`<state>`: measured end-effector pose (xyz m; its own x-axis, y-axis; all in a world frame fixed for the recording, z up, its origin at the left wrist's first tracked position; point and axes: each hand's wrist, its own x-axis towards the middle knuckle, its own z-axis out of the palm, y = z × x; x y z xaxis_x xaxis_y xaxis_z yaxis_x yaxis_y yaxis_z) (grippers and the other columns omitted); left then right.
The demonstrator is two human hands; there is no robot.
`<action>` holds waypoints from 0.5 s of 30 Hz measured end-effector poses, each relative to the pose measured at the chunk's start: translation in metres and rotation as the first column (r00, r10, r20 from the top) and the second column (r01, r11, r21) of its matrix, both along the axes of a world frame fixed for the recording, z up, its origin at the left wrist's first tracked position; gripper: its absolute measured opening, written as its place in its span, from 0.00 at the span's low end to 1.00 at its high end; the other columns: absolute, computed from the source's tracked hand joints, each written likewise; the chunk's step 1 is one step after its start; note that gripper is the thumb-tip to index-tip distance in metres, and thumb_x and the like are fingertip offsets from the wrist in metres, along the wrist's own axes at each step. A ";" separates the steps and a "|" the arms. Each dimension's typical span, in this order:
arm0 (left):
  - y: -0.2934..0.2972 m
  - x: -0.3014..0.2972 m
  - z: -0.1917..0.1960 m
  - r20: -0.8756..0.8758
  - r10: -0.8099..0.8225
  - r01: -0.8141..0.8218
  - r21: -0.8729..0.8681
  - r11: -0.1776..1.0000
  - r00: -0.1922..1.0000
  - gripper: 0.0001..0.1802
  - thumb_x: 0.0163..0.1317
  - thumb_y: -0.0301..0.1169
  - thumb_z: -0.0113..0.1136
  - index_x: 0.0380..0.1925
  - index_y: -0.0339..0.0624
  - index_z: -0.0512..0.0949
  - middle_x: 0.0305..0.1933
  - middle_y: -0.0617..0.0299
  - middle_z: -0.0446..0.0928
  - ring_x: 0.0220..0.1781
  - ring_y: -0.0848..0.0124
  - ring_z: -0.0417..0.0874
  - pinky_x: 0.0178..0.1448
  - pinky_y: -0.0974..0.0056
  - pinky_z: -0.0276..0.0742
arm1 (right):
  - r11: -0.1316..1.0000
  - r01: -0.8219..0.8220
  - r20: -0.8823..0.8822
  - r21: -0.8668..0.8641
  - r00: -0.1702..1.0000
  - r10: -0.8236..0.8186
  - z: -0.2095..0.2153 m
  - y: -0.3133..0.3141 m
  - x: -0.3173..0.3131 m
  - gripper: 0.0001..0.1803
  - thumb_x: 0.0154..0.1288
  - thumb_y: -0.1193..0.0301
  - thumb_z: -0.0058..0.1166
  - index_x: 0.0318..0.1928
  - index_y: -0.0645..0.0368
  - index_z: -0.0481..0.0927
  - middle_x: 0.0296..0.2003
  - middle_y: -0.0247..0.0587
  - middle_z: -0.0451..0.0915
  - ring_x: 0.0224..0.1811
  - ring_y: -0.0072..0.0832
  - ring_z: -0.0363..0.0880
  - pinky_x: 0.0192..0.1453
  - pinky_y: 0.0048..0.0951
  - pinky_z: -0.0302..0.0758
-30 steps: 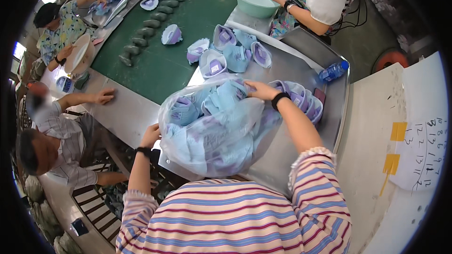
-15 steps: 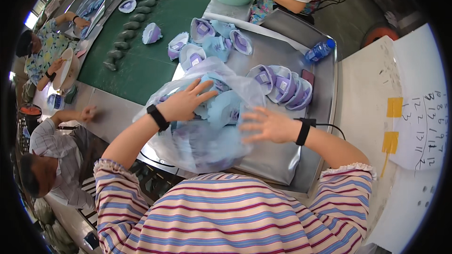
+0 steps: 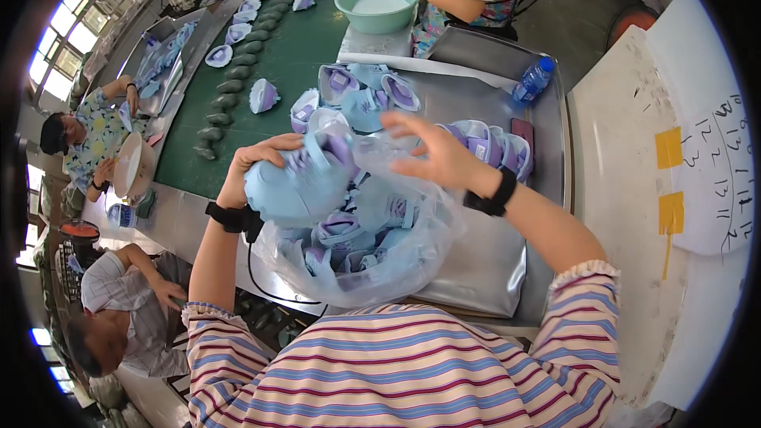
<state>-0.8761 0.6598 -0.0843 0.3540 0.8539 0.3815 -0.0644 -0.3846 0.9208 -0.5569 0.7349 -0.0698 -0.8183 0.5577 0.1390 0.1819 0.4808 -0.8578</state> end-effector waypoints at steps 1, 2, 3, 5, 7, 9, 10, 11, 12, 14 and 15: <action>0.001 0.009 0.007 -0.004 -0.026 0.026 0.009 1.000 1.000 0.11 0.41 0.20 0.63 0.29 0.39 0.79 0.51 0.50 0.74 0.57 0.59 0.71 0.60 0.58 0.64 | 0.998 -0.034 -0.051 -0.059 0.998 0.031 -0.001 0.004 -0.017 0.28 0.58 0.64 0.54 0.58 0.55 0.63 0.52 0.42 0.70 0.50 0.35 0.72 0.50 0.38 0.72; 0.002 0.023 0.014 -0.009 -0.049 0.050 0.018 0.999 0.999 0.10 0.41 0.21 0.63 0.29 0.39 0.79 0.51 0.50 0.74 0.58 0.59 0.70 0.61 0.58 0.63 | 0.991 -0.074 -0.103 -0.115 0.993 0.063 -0.003 0.005 -0.034 0.32 0.59 0.62 0.54 0.61 0.55 0.59 0.53 0.43 0.68 0.50 0.35 0.72 0.50 0.40 0.73; -0.002 0.028 0.018 -0.018 -0.059 0.060 0.022 0.998 0.998 0.10 0.41 0.21 0.64 0.28 0.39 0.79 0.52 0.50 0.73 0.58 0.59 0.70 0.61 0.58 0.62 | 0.888 -0.156 -0.198 -0.432 0.977 0.075 -0.010 0.002 -0.053 0.33 0.58 0.61 0.55 0.61 0.54 0.58 0.54 0.43 0.67 0.51 0.36 0.72 0.51 0.43 0.72; 0.001 0.032 0.009 -0.197 0.569 -0.507 0.290 0.812 0.799 0.11 0.50 0.23 0.58 0.36 0.36 0.74 0.52 0.53 0.71 0.52 0.62 0.72 0.58 0.62 0.64 | 0.416 -0.308 -0.348 -0.855 0.937 -0.021 -0.025 -0.006 -0.073 0.36 0.57 0.59 0.57 0.62 0.52 0.55 0.55 0.42 0.64 0.52 0.38 0.70 0.53 0.50 0.71; -0.010 0.018 -0.012 -0.216 0.765 -0.791 -0.073 0.608 0.607 0.18 0.52 0.26 0.58 0.43 0.37 0.68 0.48 0.56 0.69 0.46 0.68 0.73 0.53 0.66 0.67 | 0.238 -0.333 -0.390 -0.912 0.884 -0.258 -0.035 -0.016 -0.082 0.36 0.55 0.60 0.59 0.61 0.51 0.57 0.55 0.39 0.65 0.54 0.38 0.69 0.54 0.50 0.70; -0.030 0.011 -0.016 -0.008 0.515 -0.493 -0.298 0.817 0.857 0.20 0.55 0.30 0.58 0.46 0.35 0.65 0.45 0.57 0.69 0.46 0.73 0.70 0.51 0.67 0.68 | 0.208 -0.301 -0.361 -0.931 0.846 -0.392 -0.033 -0.020 -0.084 0.35 0.54 0.62 0.60 0.60 0.51 0.59 0.54 0.38 0.66 0.55 0.38 0.69 0.54 0.52 0.70; -0.040 0.016 -0.012 0.082 0.368 -0.318 -0.351 0.880 0.926 0.24 0.56 0.32 0.59 0.50 0.34 0.63 0.47 0.57 0.69 0.47 0.73 0.70 0.51 0.67 0.67 | 0.258 -0.250 -0.341 -0.933 0.844 -0.413 -0.032 -0.024 -0.084 0.34 0.54 0.62 0.60 0.60 0.50 0.59 0.54 0.38 0.67 0.54 0.38 0.70 0.53 0.53 0.70; -0.048 0.038 -0.009 0.087 0.349 -0.308 -0.308 0.900 0.933 0.26 0.55 0.33 0.60 0.51 0.33 0.64 0.48 0.57 0.70 0.46 0.72 0.71 0.52 0.67 0.67 | 0.307 -0.197 -0.322 -0.931 0.840 -0.437 -0.032 -0.028 -0.084 0.34 0.54 0.63 0.60 0.59 0.50 0.60 0.53 0.38 0.68 0.53 0.38 0.70 0.53 0.54 0.70; -0.053 0.048 -0.011 -0.037 0.436 -0.435 -0.194 0.880 0.899 0.27 0.54 0.33 0.62 0.51 0.33 0.66 0.48 0.57 0.71 0.47 0.72 0.71 0.53 0.66 0.67 | 0.352 -0.178 -0.327 -0.919 0.843 -0.428 -0.033 -0.039 -0.087 0.29 0.57 0.59 0.55 0.57 0.53 0.63 0.50 0.40 0.71 0.51 0.41 0.72 0.53 0.55 0.69; -0.056 0.052 -0.021 -0.138 0.486 -0.504 -0.172 0.846 0.863 0.27 0.52 0.34 0.65 0.50 0.34 0.68 0.47 0.58 0.73 0.48 0.71 0.72 0.53 0.65 0.68 | 0.132 -0.278 -0.307 -0.951 0.834 -0.458 -0.052 -0.032 -0.079 0.28 0.59 0.56 0.50 0.56 0.55 0.63 0.49 0.41 0.72 0.51 0.41 0.72 0.54 0.55 0.68; -0.055 0.046 -0.021 -0.114 0.440 -0.454 -0.262 0.851 0.891 0.27 0.51 0.34 0.66 0.49 0.34 0.69 0.46 0.58 0.74 0.48 0.71 0.72 0.53 0.65 0.68 | 0.027 -0.325 -0.298 -0.945 0.829 -0.473 -0.053 -0.028 -0.077 0.29 0.60 0.55 0.48 0.56 0.57 0.63 0.49 0.42 0.72 0.52 0.41 0.72 0.55 0.55 0.68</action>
<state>-0.8299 0.6051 -0.1058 -0.0794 0.9917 0.1013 0.1007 -0.0932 0.9905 -0.6342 0.7066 -0.1228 -0.7963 0.5246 -0.3012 -0.3957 -0.8283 -0.3966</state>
